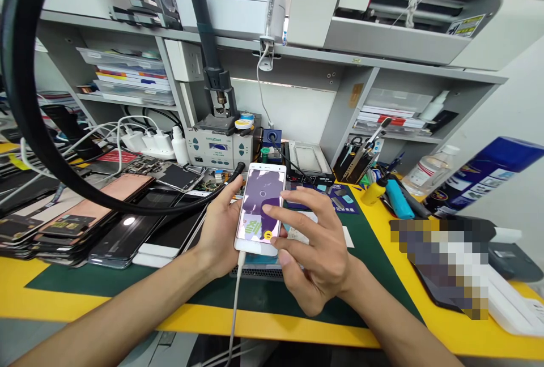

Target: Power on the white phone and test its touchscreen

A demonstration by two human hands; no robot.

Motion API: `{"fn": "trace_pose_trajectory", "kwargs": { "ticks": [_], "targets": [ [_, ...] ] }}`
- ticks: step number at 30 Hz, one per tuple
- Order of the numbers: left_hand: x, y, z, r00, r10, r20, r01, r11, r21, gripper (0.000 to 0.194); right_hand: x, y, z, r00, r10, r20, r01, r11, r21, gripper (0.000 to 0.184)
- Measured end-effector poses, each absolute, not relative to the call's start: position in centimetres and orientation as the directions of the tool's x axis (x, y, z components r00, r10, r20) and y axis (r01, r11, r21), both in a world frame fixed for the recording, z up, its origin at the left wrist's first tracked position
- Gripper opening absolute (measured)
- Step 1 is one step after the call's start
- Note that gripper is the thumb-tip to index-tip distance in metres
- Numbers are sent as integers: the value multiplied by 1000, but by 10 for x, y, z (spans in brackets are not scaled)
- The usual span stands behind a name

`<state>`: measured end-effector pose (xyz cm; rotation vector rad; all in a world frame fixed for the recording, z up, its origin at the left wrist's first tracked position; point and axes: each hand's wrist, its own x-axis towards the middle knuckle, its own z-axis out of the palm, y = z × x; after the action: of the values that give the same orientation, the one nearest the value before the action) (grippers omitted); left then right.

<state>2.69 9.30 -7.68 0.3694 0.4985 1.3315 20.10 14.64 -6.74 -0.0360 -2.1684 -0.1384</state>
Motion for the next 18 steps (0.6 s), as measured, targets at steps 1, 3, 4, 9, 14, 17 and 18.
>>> {"fn": "trace_pose_trajectory", "kwargs": {
  "ticks": [1, 3, 4, 9, 14, 17, 18],
  "targets": [
    [27, 93, -77, 154, 979, -131, -826, 201, 527, 65, 201, 147, -68, -559, -20, 829, 88, 993, 83, 26],
    [28, 94, -76, 159, 979, -130, -817, 204, 540, 67, 202, 148, -68, -541, -9, 841, 106, 991, 79, 26],
    [28, 94, -76, 162, 978, -132, -809, 208, 549, 68, 202, 148, -69, -531, -6, 847, 114, 990, 78, 26],
    [28, 95, -74, 139, 978, -157, -799, 205, 565, 66, 202, 151, -72, -512, -7, 859, 137, 987, 89, 26],
    [29, 93, -73, 111, 975, -193, -810, 201, 551, 63, 201, 154, -73, -502, -14, 865, 156, 982, 106, 25],
    [28, 94, -75, 119, 978, -172, -821, 194, 537, 63, 201, 154, -73, -498, 1, 867, 175, 980, 99, 25],
    [28, 94, -76, 126, 979, -158, -825, 192, 532, 63, 200, 154, -73, -496, 6, 868, 181, 979, 97, 25]
  ]
}}
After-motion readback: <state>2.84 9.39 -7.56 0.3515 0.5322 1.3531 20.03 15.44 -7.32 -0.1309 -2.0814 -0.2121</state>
